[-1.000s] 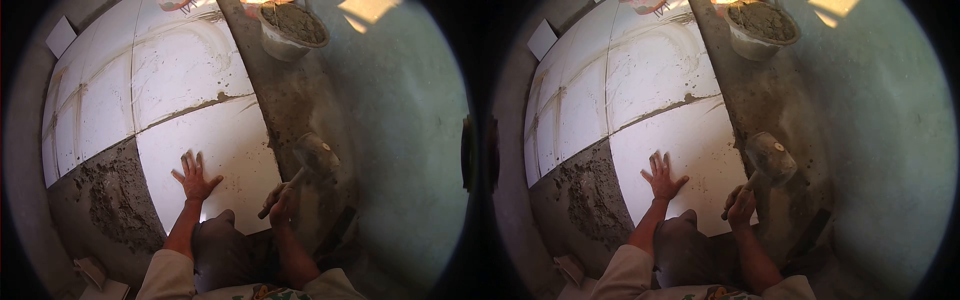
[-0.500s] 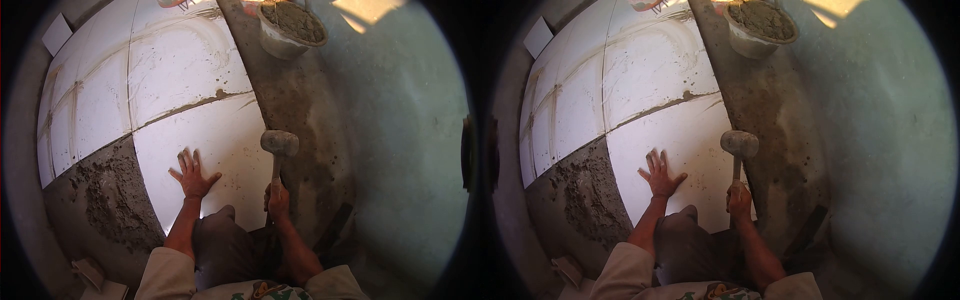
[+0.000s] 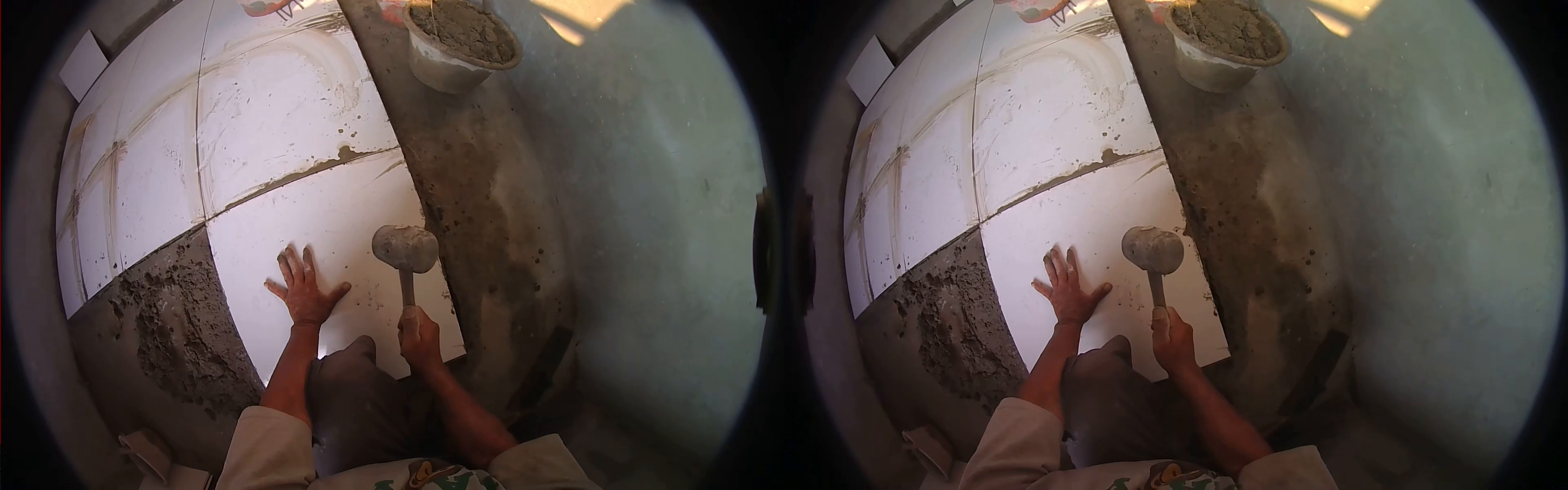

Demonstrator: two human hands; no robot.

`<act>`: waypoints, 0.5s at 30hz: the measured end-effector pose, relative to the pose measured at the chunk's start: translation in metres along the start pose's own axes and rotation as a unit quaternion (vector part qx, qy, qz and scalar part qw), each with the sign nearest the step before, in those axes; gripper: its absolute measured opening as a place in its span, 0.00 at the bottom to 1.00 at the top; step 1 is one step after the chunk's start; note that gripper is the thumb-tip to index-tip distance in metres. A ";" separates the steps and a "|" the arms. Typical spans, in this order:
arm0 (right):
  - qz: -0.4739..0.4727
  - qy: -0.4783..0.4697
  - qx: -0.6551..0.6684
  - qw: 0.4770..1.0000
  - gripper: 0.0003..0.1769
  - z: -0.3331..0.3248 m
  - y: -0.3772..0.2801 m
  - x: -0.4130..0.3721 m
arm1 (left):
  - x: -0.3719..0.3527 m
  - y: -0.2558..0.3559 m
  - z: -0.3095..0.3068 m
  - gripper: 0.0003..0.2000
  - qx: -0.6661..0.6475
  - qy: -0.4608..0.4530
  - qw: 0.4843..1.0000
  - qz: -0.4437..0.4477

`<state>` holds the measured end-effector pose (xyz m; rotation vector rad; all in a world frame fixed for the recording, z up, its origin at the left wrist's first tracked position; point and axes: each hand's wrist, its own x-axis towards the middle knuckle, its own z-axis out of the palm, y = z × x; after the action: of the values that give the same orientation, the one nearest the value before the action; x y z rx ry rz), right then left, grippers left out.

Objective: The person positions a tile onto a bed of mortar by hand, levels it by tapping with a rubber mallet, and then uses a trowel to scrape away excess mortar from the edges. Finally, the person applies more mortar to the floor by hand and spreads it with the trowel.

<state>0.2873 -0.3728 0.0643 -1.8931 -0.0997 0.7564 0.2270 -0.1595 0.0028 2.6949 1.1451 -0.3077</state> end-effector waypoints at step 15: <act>-0.019 -0.002 -0.134 0.991 0.26 0.018 0.020 0.004 | 0.001 -0.002 0.002 0.60 -0.010 0.015 1.000 0.001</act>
<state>0.2752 -0.3656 0.0407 -2.1361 -0.2503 0.7503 0.2262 -0.1574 0.0006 2.6920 1.1485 -0.2538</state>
